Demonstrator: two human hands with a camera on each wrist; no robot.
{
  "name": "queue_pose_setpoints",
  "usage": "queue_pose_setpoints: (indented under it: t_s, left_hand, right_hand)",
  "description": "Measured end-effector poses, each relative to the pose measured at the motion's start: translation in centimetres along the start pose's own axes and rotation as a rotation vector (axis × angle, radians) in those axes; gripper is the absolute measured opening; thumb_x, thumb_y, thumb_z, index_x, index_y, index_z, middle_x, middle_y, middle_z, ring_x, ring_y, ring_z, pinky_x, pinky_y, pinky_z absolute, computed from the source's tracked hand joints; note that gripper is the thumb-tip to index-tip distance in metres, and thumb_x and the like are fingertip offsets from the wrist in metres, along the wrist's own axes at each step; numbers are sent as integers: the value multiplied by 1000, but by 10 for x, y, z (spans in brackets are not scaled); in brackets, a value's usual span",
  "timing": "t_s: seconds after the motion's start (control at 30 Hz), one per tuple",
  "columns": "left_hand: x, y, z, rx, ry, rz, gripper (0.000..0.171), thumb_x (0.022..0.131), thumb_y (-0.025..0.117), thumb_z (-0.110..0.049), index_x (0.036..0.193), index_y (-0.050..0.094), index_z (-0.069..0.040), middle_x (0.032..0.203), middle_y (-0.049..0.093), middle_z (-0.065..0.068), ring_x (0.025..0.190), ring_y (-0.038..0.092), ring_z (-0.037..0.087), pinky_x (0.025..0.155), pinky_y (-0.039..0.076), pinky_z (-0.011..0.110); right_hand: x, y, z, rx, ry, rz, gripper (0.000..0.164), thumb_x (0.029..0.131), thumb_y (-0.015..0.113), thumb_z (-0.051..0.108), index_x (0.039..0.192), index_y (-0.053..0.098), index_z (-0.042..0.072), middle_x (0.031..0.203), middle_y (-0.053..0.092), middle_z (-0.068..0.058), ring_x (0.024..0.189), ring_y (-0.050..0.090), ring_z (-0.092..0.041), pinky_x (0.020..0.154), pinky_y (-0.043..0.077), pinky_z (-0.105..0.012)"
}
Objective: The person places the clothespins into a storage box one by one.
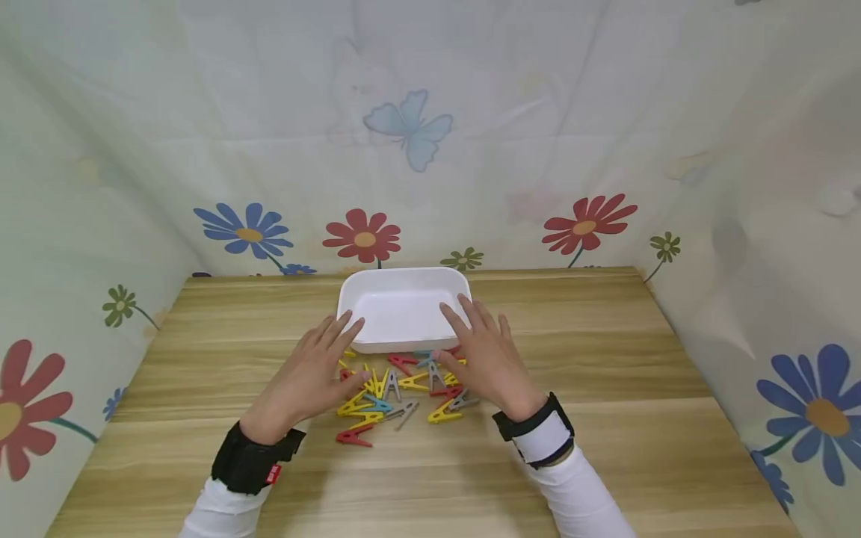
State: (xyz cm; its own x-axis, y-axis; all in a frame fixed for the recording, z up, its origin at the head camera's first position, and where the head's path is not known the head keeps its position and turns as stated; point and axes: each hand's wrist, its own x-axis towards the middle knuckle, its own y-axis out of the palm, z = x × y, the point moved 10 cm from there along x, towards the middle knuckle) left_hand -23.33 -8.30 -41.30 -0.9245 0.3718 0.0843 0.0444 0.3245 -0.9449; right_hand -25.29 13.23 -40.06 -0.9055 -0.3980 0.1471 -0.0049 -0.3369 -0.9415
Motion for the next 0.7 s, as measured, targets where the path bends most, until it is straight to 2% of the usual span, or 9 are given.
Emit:
queue_pose_setpoints:
  t_s: [0.17,0.33,0.53,0.7]
  left_hand:
    - [2,1,12,21,-12,3,83,89,64,-52,156,28,-19,163,24,11,150,23,40,116,23,61]
    - [1,1,26,-1,-40,1,82,89,64,-51,156,29,-18,162,25,13,150,22,40,116,23,61]
    - [-3,10,32,-13,-53,24,78,90,63,-50,155,31,-20,162,28,12,149,24,39,116,25,61]
    - [-10,19,32,-3,-43,47,81,88,68,-48,155,33,-20,161,30,12,148,27,39,115,27,59]
  right_hand:
    - [3,-2,-6,-27,2,-14,75,91,67,36,154,33,14,158,28,-22,141,32,-47,110,24,-70]
    - [11,-3,-16,-43,35,-33,73,94,62,41,154,32,12,153,34,-28,137,38,-49,108,31,-65]
    - [25,1,-34,-25,66,-33,74,95,62,40,153,31,7,150,37,-30,134,42,-51,103,38,-65]
    - [38,5,-46,16,108,-4,75,96,60,40,154,28,5,149,41,-26,133,43,-48,99,42,-65]
